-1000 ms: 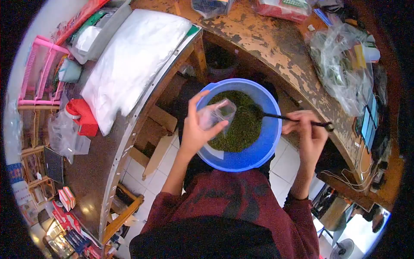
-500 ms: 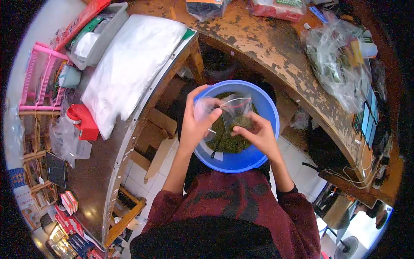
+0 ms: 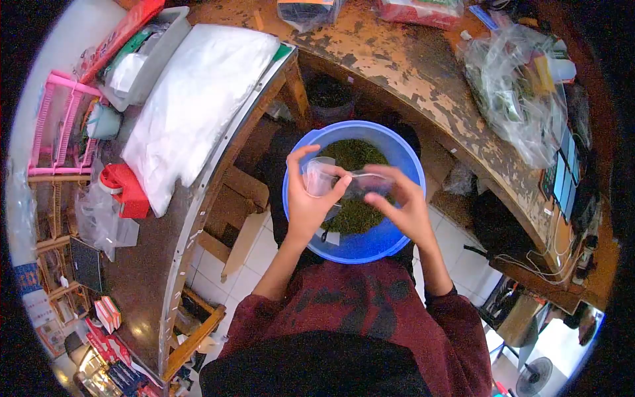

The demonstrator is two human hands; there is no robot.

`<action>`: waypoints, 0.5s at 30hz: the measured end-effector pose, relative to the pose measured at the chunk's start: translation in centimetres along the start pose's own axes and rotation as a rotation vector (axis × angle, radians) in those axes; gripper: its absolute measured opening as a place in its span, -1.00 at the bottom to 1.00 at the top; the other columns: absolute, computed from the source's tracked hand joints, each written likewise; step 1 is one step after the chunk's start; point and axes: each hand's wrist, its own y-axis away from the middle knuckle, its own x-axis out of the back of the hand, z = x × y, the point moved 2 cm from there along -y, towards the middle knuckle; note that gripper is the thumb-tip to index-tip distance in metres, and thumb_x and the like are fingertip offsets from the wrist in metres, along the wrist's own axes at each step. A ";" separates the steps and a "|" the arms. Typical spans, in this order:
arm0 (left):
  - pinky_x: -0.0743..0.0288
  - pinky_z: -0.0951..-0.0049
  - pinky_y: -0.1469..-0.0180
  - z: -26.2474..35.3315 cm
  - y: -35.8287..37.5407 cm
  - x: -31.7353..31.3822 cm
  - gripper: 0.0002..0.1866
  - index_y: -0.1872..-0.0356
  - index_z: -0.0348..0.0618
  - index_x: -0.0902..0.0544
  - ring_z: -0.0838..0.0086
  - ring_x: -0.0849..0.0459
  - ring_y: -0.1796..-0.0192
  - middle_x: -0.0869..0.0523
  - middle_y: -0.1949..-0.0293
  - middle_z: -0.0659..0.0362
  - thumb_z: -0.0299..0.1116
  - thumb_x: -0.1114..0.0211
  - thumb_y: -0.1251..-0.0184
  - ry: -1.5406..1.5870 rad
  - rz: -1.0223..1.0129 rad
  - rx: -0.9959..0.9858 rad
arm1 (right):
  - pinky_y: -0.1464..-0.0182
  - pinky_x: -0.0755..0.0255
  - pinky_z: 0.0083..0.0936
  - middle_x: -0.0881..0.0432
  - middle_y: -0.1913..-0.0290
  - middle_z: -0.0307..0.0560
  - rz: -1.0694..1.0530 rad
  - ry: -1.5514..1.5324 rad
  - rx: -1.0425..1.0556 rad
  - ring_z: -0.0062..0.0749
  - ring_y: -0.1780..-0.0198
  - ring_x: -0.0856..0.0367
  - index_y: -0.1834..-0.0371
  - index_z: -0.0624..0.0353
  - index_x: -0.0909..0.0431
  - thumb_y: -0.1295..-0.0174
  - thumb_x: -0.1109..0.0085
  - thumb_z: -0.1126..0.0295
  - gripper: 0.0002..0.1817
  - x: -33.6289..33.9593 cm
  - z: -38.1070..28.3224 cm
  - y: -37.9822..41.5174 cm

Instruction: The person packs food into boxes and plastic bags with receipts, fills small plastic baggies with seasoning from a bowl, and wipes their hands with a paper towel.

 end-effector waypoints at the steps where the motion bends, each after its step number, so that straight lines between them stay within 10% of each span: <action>1: -0.41 0.54 0.15 0.0 0.1 0.0 -0.39 -0.03 -0.14 -0.22 0.55 -0.57 0.27 -0.63 0.40 0.15 -0.56 -0.38 0.03 -0.005 0.046 -0.018 | -0.05 -0.37 -0.41 -0.55 0.03 -0.03 0.193 -0.187 -0.069 -0.30 0.03 -0.54 0.03 0.26 -0.45 0.06 -0.36 0.36 -0.51 -0.3 -0.3 -0.1; 3: -0.41 0.55 0.15 -0.2 0.3 0.0 -0.40 -0.02 -0.14 -0.22 0.56 -0.57 0.28 -0.63 0.40 0.14 -0.56 -0.38 0.03 -0.037 0.080 -0.032 | -0.10 -0.34 -0.39 -0.51 -0.05 -0.04 0.384 -0.376 -0.135 -0.30 -0.04 -0.50 -0.06 0.25 -0.40 0.06 -0.35 0.38 -0.44 -0.5 -0.1 -0.1; 7: -0.41 0.56 0.17 0.3 0.4 0.0 -0.41 0.01 -0.13 -0.22 0.56 -0.57 0.29 -0.63 0.38 0.14 -0.55 -0.38 0.03 -0.072 0.147 -0.034 | -0.21 -0.22 -0.41 -0.42 -0.15 0.05 0.122 -0.115 0.012 -0.29 -0.18 -0.39 -0.25 0.22 -0.21 0.01 -0.29 0.44 -0.30 -0.5 1.2 0.0; 15: -0.43 0.57 0.19 -0.2 0.7 0.2 -0.42 0.02 -0.12 -0.20 0.55 -0.58 0.29 -0.61 0.38 0.14 -0.58 -0.36 0.02 -0.022 0.158 0.003 | -0.08 -0.33 -0.55 -0.56 0.06 -0.05 0.211 -0.395 -0.046 -0.46 0.01 -0.51 0.03 0.30 -0.46 -0.06 -0.21 0.53 -0.64 -1.2 1.4 0.1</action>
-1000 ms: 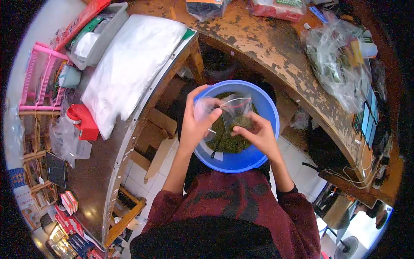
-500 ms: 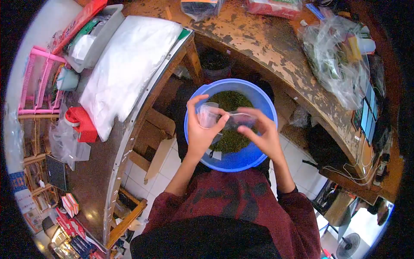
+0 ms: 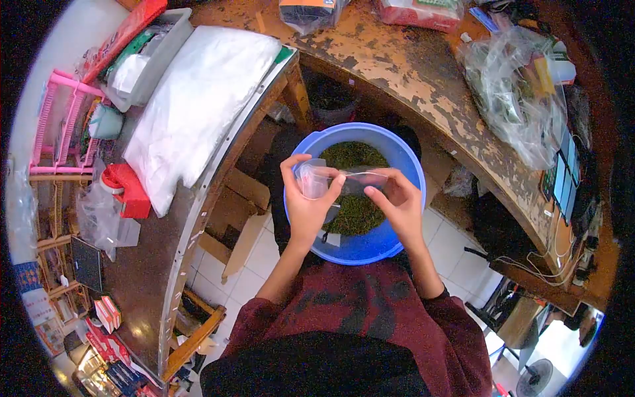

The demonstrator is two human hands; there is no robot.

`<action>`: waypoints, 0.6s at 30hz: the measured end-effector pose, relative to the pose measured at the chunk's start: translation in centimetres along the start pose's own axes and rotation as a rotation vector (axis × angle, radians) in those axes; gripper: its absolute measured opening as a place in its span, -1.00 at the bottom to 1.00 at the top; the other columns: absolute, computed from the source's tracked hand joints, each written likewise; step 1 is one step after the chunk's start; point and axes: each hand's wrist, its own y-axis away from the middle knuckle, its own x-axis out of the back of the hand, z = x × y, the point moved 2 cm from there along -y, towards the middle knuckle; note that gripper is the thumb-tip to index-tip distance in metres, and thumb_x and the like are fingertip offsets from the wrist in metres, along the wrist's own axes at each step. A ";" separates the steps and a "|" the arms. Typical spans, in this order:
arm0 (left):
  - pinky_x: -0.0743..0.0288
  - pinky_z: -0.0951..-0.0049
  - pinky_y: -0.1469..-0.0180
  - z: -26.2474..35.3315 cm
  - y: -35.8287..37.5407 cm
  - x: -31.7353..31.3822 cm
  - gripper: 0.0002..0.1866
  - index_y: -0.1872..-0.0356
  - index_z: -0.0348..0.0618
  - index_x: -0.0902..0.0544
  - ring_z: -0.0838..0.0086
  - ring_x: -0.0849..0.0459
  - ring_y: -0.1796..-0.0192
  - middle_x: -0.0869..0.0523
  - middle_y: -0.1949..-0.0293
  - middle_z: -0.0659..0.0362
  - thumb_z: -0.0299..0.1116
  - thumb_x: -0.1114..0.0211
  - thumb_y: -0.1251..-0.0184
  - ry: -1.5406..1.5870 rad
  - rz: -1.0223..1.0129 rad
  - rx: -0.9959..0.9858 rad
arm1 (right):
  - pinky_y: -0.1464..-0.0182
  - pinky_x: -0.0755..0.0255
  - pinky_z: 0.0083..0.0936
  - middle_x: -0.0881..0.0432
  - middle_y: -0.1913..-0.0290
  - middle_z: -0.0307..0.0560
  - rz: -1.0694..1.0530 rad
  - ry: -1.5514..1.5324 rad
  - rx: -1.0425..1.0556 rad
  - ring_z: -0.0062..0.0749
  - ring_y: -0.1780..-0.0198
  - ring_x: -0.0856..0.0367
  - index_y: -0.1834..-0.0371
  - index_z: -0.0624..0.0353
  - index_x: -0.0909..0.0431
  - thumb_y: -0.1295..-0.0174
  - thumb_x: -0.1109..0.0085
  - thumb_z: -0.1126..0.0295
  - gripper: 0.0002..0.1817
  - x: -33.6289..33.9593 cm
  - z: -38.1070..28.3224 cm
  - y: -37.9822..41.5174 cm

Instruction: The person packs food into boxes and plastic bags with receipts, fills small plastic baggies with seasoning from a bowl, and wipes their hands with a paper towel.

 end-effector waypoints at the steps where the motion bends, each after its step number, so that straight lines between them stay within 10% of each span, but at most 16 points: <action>1: -0.44 0.56 0.19 0.1 0.2 -0.1 -0.42 0.02 -0.12 -0.19 0.55 -0.58 0.29 -0.61 0.38 0.14 -0.59 -0.36 0.02 0.025 -0.009 0.027 | -0.08 -0.33 -0.55 -0.56 0.06 -0.05 -0.001 0.000 0.000 -0.46 0.01 -0.51 0.03 0.30 -0.46 -0.06 -0.21 0.53 -0.64 -0.1 -0.1 -0.1; 18: -0.39 0.62 0.31 1.7 1.0 0.0 -0.42 0.08 -0.10 -0.16 0.61 -0.51 0.40 -0.62 0.44 0.15 -0.60 -0.37 0.04 0.123 0.030 -0.009 | 0.18 -0.36 -0.61 -0.62 0.42 -0.11 0.109 0.210 0.060 -0.49 0.29 -0.53 0.45 0.29 -0.62 0.02 -0.26 0.56 -0.94 3.0 -3.5 -0.4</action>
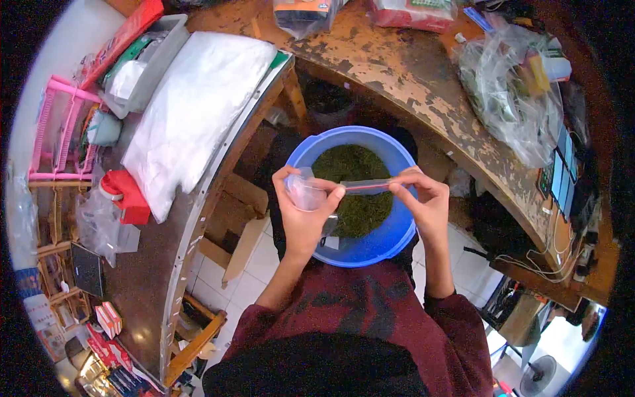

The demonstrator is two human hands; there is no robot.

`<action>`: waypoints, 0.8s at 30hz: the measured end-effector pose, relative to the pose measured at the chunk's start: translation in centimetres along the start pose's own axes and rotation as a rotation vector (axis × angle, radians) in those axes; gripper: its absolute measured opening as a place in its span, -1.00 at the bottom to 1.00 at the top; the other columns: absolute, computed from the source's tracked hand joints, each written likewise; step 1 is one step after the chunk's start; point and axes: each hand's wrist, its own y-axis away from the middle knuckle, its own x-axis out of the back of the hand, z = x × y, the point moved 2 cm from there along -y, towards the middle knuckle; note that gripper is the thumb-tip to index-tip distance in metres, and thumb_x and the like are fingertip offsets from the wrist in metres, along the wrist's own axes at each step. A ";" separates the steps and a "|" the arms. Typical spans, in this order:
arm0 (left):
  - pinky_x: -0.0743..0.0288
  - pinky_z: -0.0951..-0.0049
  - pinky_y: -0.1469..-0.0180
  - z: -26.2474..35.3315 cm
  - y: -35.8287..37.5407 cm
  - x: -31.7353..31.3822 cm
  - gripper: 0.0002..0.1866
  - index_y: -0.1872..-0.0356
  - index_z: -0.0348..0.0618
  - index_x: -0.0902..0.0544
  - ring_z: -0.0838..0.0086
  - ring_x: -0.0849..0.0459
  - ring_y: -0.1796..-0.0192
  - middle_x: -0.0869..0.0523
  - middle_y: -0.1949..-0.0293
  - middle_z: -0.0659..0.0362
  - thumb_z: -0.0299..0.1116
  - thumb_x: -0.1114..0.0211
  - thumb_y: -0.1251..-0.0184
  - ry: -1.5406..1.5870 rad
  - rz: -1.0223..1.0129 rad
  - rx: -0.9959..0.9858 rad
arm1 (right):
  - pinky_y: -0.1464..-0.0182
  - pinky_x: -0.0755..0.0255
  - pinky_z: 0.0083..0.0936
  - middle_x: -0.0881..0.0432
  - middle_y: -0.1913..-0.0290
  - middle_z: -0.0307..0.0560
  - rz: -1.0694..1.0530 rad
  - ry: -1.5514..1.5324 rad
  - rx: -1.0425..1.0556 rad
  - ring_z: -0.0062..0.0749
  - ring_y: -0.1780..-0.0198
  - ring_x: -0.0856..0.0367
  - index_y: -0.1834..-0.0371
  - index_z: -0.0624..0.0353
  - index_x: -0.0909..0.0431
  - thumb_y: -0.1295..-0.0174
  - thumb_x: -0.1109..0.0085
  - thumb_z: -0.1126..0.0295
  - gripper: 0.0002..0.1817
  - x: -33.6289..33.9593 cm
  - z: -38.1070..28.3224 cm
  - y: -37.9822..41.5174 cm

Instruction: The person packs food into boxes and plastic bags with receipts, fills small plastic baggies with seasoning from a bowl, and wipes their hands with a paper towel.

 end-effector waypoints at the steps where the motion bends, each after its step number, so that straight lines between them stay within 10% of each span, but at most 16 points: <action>1: -0.38 0.63 0.31 -0.3 -0.1 0.2 -0.43 0.09 -0.09 -0.17 0.62 -0.51 0.40 -0.62 0.43 0.16 -0.59 -0.38 0.03 -0.041 -0.055 0.066 | 0.23 -0.38 -0.61 -0.62 0.42 -0.11 0.003 0.020 0.023 -0.52 0.34 -0.53 0.45 0.29 -0.62 0.01 -0.25 0.56 -0.94 0.2 -0.2 0.1; 5: -0.41 0.54 0.13 -0.6 -1.1 -0.2 -0.44 -0.02 -0.14 -0.19 0.50 -0.60 0.24 -0.66 0.35 0.08 -0.59 -0.31 -0.04 -0.139 -0.331 0.055 | 0.31 -0.40 -0.66 -0.59 0.36 -0.09 -0.021 0.066 -0.030 -0.54 0.35 -0.55 0.35 0.35 -0.52 -0.14 -0.11 0.56 -0.93 1.8 -2.6 0.2; 10: -0.41 0.53 0.03 1.8 -1.2 -1.9 -0.37 -0.21 -0.18 -0.09 0.43 -0.63 0.11 -0.61 0.05 -0.01 -0.58 -0.21 -0.14 -0.409 -0.403 -0.178 | 0.10 -0.39 -0.56 -0.53 0.18 -0.06 0.734 0.481 0.424 -0.46 0.19 -0.52 0.07 0.29 -0.41 -0.25 -0.01 0.45 -0.78 11.2 -7.4 -1.9; 11: -0.48 0.59 0.20 2.2 -1.5 -2.2 -0.30 -0.25 -0.20 -0.05 0.39 -0.67 0.22 -0.56 -0.05 0.11 -0.58 -0.21 -0.11 -0.677 -0.400 -0.512 | 0.03 -0.38 -0.53 -0.46 -0.04 0.00 0.713 0.333 0.468 -0.39 0.04 -0.49 -0.08 0.29 -0.34 -0.24 -0.03 0.42 -0.64 11.6 -8.9 -2.5; 14: -0.49 0.55 0.42 1.9 -1.6 -2.1 -0.21 -0.28 -0.23 0.02 0.34 -0.65 0.38 -0.51 -0.10 0.23 -0.56 -0.24 -0.04 -0.755 -0.459 -0.592 | -0.08 -0.37 -0.45 -0.37 -0.16 0.00 0.728 0.725 0.418 -0.27 -0.12 -0.42 -0.18 0.25 -0.24 -0.26 0.05 0.48 -0.60 10.9 -9.4 -3.2; 20: -0.51 0.51 0.51 1.0 -1.1 -1.5 -0.08 -0.33 -0.27 0.18 0.30 -0.65 0.45 -0.50 -0.12 0.28 -0.48 -0.26 -0.03 -0.742 -0.482 -0.541 | -0.33 0.08 -0.06 0.01 -0.36 0.12 -0.521 0.614 0.412 0.12 -0.36 0.02 -0.17 -0.15 -0.35 0.01 -0.22 0.19 -0.42 -0.8 -6.8 -0.4; 24: -0.55 0.43 0.44 1.1 -0.9 -0.5 0.02 -0.31 -0.35 0.24 0.25 -0.66 0.40 -0.50 -0.12 0.26 -0.46 -0.32 0.08 -0.738 -0.516 -0.468 | -0.30 0.09 0.08 -0.02 -0.35 0.11 -0.372 0.984 0.431 0.11 -0.36 0.02 -0.16 -0.14 -0.35 0.03 -0.19 0.05 -0.39 -2.2 -5.4 -0.2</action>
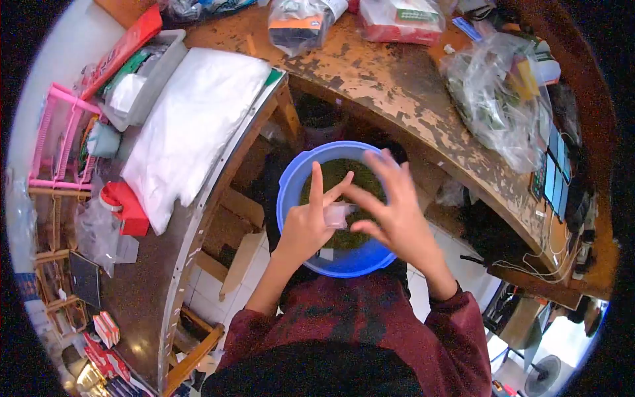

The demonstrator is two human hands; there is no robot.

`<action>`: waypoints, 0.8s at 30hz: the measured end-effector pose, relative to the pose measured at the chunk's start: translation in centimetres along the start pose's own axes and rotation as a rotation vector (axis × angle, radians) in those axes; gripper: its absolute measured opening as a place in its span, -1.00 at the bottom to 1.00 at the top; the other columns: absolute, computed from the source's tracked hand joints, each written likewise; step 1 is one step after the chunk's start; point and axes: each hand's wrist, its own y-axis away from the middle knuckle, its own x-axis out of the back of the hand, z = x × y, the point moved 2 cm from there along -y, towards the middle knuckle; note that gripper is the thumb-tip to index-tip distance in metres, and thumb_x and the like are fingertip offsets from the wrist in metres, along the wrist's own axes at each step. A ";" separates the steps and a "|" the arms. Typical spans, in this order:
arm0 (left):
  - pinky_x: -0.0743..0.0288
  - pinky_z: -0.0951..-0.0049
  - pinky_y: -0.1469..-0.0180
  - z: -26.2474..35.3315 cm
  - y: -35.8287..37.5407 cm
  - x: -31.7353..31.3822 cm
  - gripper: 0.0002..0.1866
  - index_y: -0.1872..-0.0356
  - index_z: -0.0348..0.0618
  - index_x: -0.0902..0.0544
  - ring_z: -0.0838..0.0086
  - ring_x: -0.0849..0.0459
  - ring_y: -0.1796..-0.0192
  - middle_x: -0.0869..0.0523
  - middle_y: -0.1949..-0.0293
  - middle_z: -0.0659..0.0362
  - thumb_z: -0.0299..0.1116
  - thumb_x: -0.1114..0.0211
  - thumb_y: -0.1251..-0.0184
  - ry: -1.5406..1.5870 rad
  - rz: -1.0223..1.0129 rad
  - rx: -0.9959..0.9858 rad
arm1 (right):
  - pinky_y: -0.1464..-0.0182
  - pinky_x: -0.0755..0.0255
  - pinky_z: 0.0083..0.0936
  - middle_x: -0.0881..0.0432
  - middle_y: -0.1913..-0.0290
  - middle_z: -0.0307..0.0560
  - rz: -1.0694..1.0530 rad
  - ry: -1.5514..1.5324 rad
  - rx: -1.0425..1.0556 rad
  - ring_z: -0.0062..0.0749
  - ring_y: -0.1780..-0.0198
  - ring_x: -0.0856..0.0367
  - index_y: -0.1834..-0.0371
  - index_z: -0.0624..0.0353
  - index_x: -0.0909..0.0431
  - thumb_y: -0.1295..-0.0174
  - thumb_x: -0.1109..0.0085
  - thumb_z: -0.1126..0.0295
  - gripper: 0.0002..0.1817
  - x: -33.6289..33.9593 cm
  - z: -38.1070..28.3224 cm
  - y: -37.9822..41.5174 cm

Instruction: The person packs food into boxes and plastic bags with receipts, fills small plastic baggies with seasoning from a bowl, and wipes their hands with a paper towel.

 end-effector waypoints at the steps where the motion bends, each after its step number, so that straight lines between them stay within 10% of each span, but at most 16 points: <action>1: -0.55 0.43 0.43 0.1 0.1 0.3 0.03 -0.31 -0.37 0.25 0.25 -0.66 0.39 -0.51 -0.11 0.24 -0.47 -0.32 0.09 0.020 -0.045 0.044 | -0.30 0.09 0.09 -0.05 -0.34 0.12 0.068 0.024 -0.066 0.10 -0.35 0.00 -0.13 -0.13 -0.39 0.04 -0.20 0.05 -0.41 0.1 0.3 0.0; 4: -0.54 0.43 0.46 -0.3 0.6 -0.2 0.04 -0.31 -0.40 0.24 0.28 -0.66 0.41 -0.53 -0.08 0.23 -0.48 -0.32 0.13 -0.056 -0.048 0.008 | -0.29 0.09 0.11 -0.09 -0.32 0.10 0.011 -0.377 0.056 0.09 -0.35 -0.01 -0.06 -0.08 -0.44 0.06 -0.22 0.05 -0.45 0.0 0.3 -0.1; 10: -0.50 0.43 0.49 -0.2 0.6 -0.9 0.05 -0.33 -0.35 0.18 0.31 -0.67 0.45 -0.60 0.02 0.16 -0.44 -0.35 0.17 -0.123 -0.145 -0.003 | -0.26 -0.06 0.00 -0.24 -0.23 0.05 0.086 0.006 0.002 0.03 -0.29 -0.13 0.08 0.12 -0.49 0.01 -0.22 0.19 -0.58 -0.2 0.9 0.1; 13: -0.53 0.40 0.44 0.0 0.7 -1.2 0.04 -0.33 -0.35 0.18 0.29 -0.67 0.43 -0.60 0.01 0.17 -0.46 -0.34 0.17 -0.131 -0.183 0.016 | -0.23 -0.14 -0.16 -0.30 -0.18 0.03 0.060 -0.430 -0.047 -0.01 -0.24 -0.22 0.14 0.15 -0.52 0.00 -0.21 0.23 -0.64 0.3 0.9 0.7; 20: -0.55 0.35 0.36 0.3 0.5 -1.8 0.05 -0.35 -0.21 0.20 0.22 -0.66 0.40 -0.60 0.02 0.12 -0.50 -0.33 0.16 -0.045 -0.219 0.064 | -0.20 -0.17 -0.15 -0.37 -0.09 0.00 0.143 -0.033 -0.077 0.00 -0.17 -0.28 0.16 0.10 -0.53 -0.02 -0.20 0.26 -0.70 -0.6 1.5 0.9; 24: -0.55 0.36 0.32 -0.1 0.8 -1.8 0.04 -0.36 -0.13 0.20 0.19 -0.66 0.35 -0.61 0.06 0.08 -0.51 -0.32 0.13 -0.048 -0.260 0.108 | -0.09 -0.28 -0.22 -0.40 -0.04 0.02 0.001 -0.473 0.000 -0.04 -0.09 -0.37 0.13 0.14 -0.51 -0.04 -0.20 0.34 -0.70 -0.3 0.9 0.9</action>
